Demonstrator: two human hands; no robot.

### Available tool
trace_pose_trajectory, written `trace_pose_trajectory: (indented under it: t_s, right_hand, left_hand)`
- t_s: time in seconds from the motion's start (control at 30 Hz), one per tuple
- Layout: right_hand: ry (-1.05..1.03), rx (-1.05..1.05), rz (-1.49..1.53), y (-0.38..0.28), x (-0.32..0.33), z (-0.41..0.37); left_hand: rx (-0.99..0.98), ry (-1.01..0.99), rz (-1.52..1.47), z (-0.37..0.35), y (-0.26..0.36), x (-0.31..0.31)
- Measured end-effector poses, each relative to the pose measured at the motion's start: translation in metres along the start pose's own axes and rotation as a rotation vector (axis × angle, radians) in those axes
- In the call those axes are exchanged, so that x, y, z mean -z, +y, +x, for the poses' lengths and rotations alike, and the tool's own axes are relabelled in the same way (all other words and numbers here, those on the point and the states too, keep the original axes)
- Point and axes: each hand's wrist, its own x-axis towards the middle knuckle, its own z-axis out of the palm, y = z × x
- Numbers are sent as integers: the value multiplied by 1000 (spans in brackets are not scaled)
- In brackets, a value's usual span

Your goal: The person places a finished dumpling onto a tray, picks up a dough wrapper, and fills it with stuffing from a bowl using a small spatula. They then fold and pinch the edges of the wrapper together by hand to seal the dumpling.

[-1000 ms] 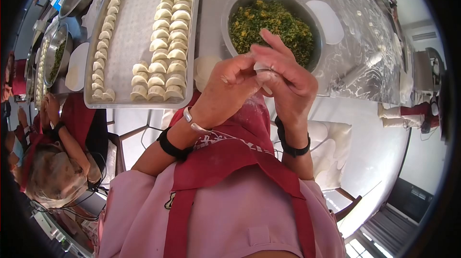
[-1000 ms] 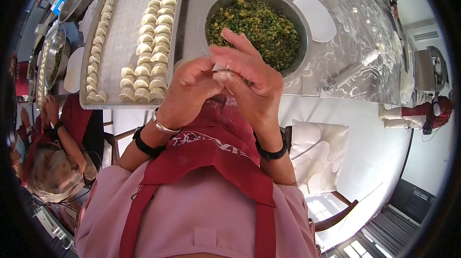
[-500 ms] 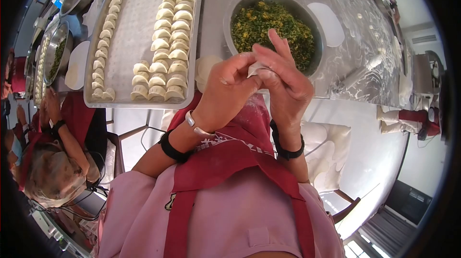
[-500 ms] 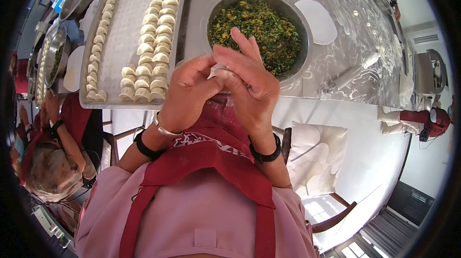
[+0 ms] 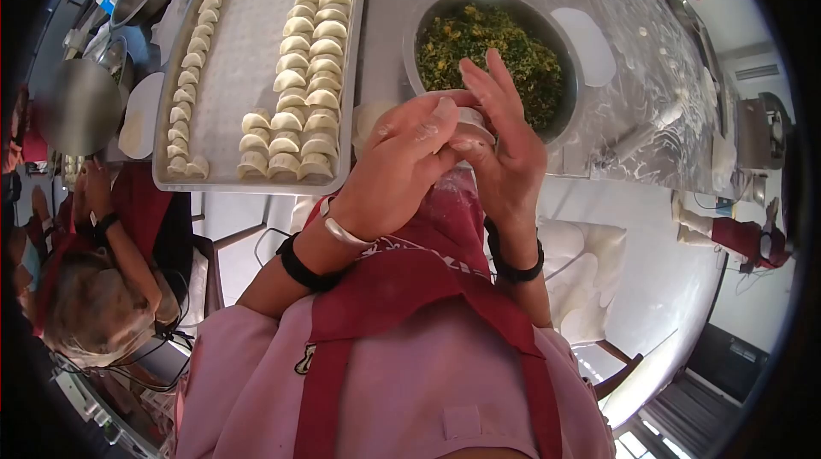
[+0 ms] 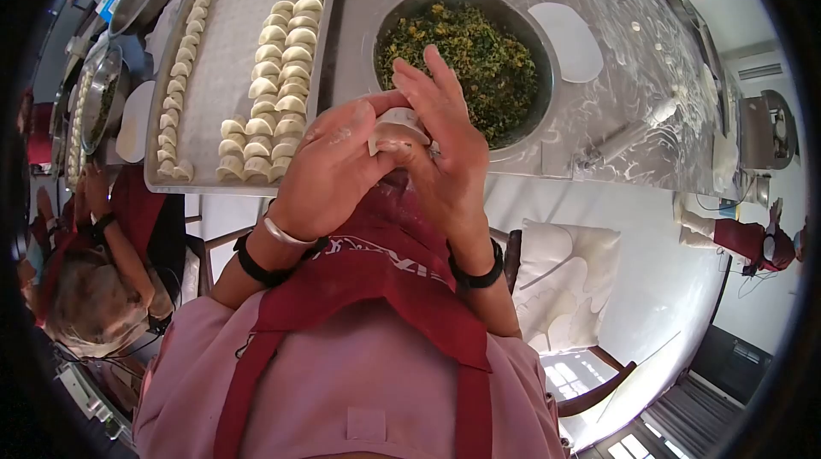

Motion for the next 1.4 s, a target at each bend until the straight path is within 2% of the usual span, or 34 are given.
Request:
trace_pose_trajectory:
  t_s: [0.07,0.17,0.23,0.37,0.47,0.53,0.6,0.67,0.73,0.77,0.8,0.83,0.93,0.97,1.0,1.17,1.27,1.4]
  right_hand:
    - [-4,-1,18,1,0,-2]
    - [-108,134,-90,16,8,-3]
    - [-130,221,-210,20,10,-2]
    - [-101,141,-257,15,7,-4]
    - [-47,166,-308,10,4,-5]
    - [-51,229,-347,17,6,-7]
    - [-77,232,-414,16,5,-8]
    - [-94,164,-394,14,-2,-8]
    - [-118,11,-282,8,-6,-10]
    - [-150,79,-314,8,0,-9]
    - [-144,83,-311,1,5,-8]
    - [-102,86,-290,1,10,-9]
    - [40,0,-203,1,17,-13]
    - [85,-45,-166,2,20,-14]
    - [105,-67,-146,1,22,-14]
    - [153,-176,-105,-7,24,-19]
    - [165,-228,-115,-9,25,-23]
    - [184,-234,-100,-8,32,-28]
  left_hand:
    - [24,-71,-40,-1,0,9]
    - [-40,17,-109,-3,-5,-2]
    - [-14,32,-97,-1,-6,-5]
    - [6,-74,-240,4,-13,13]
    - [62,-40,-266,2,-2,5]
    - [-66,40,51,-2,-5,0]
    - [-106,47,30,-1,-12,1]
    - [-78,-8,-312,1,-20,20]
    - [-73,5,-135,-7,-7,24]
    - [-65,20,-49,-13,1,26]
    - [-19,157,-11,-20,14,24]
    - [-57,200,114,-29,23,33]
    - [-148,346,491,-52,55,71]
    - [-185,371,529,-57,66,86]
    - [-222,392,567,-60,77,103]
    - [-230,633,1166,-55,117,202]
    - [-215,695,1494,-44,119,230]
    - [-174,652,1647,-30,118,252]
